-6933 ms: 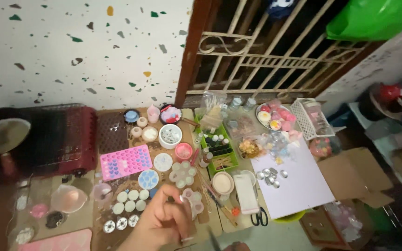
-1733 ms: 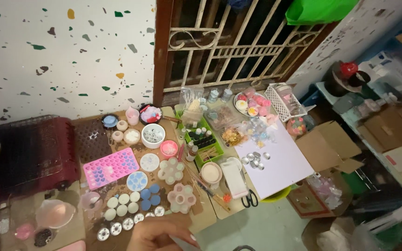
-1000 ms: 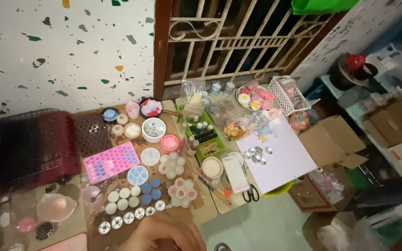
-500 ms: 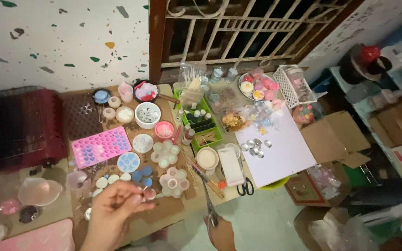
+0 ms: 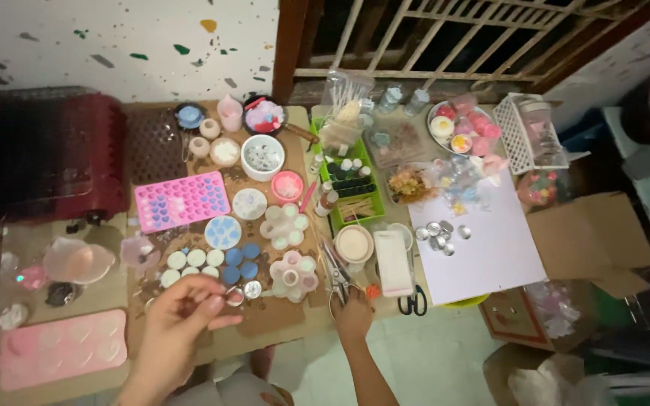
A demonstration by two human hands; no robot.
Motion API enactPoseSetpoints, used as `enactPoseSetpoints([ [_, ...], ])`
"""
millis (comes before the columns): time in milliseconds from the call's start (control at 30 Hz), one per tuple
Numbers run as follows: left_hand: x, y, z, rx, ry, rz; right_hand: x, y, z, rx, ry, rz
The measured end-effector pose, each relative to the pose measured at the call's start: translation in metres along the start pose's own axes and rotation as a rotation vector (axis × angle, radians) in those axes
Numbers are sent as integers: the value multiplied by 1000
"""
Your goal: Preparing candle wicks by cutting them to size and adhering them to the bottom of metal tins
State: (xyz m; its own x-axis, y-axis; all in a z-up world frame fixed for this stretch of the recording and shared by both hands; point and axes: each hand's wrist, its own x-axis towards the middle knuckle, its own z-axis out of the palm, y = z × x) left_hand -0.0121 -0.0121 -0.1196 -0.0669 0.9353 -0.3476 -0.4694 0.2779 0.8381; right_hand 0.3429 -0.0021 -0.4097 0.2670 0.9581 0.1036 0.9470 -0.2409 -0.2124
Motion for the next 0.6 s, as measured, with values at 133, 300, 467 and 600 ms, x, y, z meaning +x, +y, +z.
enactPoseSetpoints([
  [133,10,-15,1,-255,-179,-89,-3,-3,4,4,2,84],
  [300,10,-19,17,-445,-287,-200,8,-129,-153,822,-59,44],
  [467,6,-43,28,-518,-384,-217,-26,-190,-246,1554,-399,-124],
  [600,-10,-57,32,-432,-336,-243,-41,-173,-228,1464,-361,-78],
])
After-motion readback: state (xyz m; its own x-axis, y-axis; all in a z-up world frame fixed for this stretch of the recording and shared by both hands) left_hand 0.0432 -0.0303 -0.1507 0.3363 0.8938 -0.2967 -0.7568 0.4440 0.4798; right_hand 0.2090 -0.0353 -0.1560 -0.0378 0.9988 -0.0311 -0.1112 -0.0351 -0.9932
